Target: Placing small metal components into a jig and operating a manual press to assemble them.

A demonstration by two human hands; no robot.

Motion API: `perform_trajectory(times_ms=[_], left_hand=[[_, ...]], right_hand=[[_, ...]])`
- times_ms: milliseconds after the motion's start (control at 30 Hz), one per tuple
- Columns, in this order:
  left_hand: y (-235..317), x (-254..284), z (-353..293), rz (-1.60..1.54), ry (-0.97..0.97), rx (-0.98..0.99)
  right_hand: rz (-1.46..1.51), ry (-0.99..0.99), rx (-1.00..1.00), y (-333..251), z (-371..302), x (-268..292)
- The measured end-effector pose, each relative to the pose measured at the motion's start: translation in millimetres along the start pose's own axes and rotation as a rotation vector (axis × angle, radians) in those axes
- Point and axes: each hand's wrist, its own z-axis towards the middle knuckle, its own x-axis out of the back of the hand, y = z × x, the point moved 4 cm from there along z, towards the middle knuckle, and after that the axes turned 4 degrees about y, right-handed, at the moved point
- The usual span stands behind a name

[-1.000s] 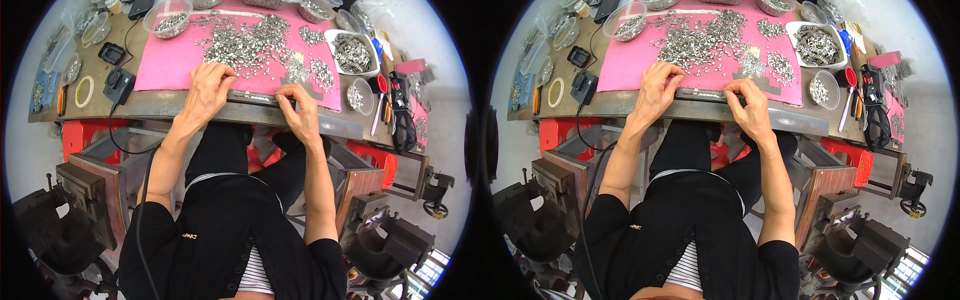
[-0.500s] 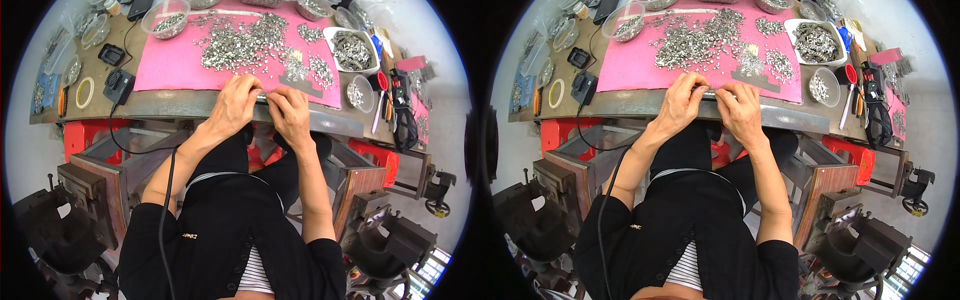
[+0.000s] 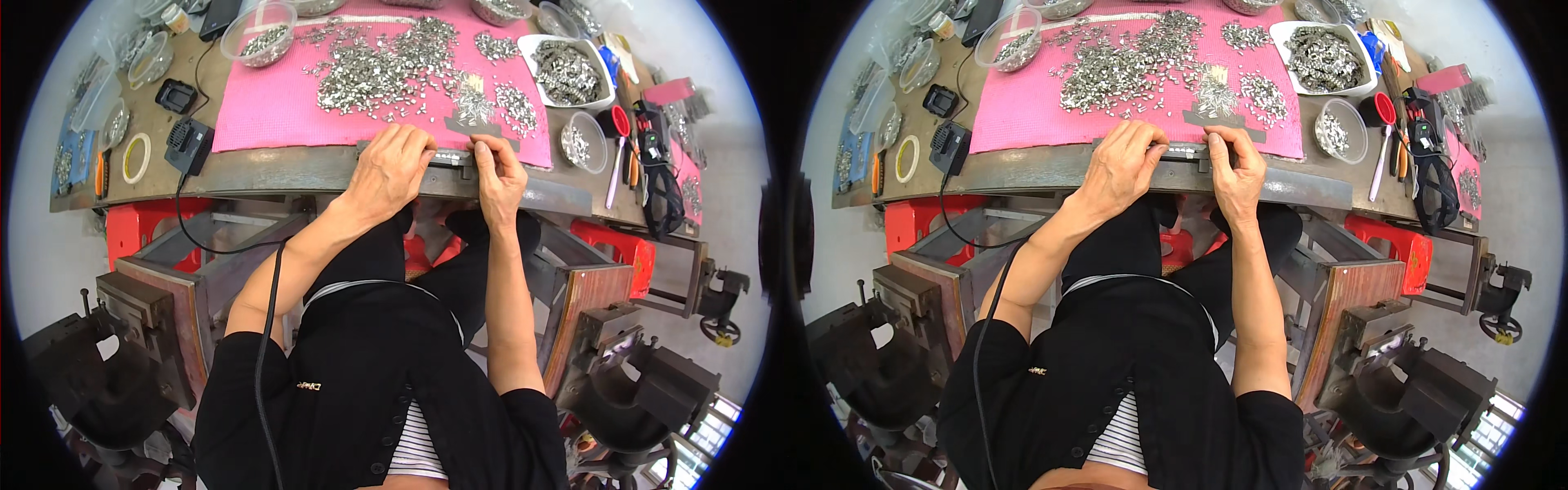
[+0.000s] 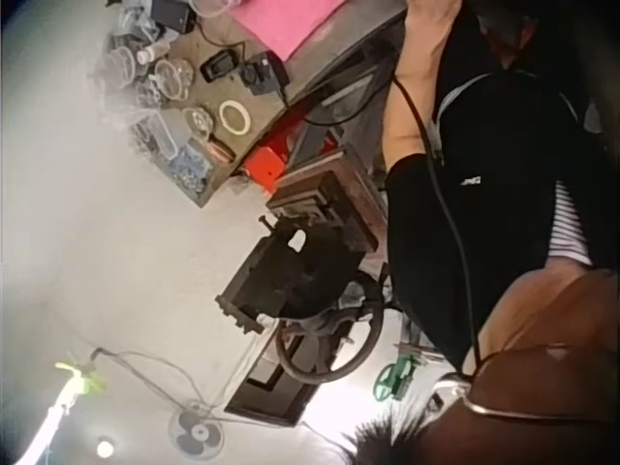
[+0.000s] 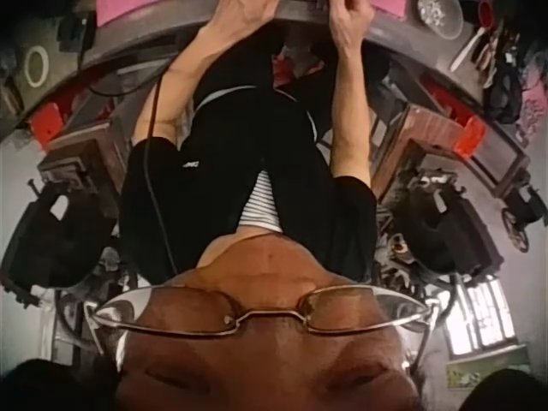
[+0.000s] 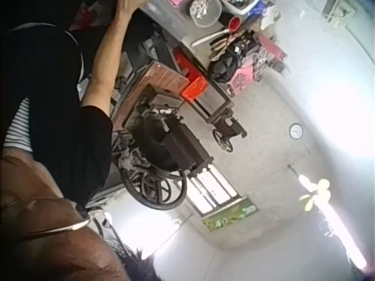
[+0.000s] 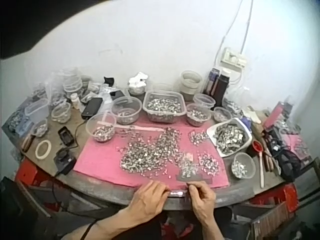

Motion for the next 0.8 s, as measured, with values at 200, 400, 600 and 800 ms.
perform_trajectory(times_ms=[200,400,600,800], left_hand=[[2,4,6,0.079,-0.054,-0.014],[5,10,-2,0.25,-0.009,-0.181],[-37,63,-34,0.326,-0.038,0.214],[-58,54,-48,0.285,-0.038,0.185]], right_hand=[[0.031,0.061,0.025,-5,6,-2],[-0.089,0.048,0.008,-14,3,4],[-0.34,-0.493,0.201,-20,0,26],[-0.374,-0.41,0.261,-16,-8,23]])
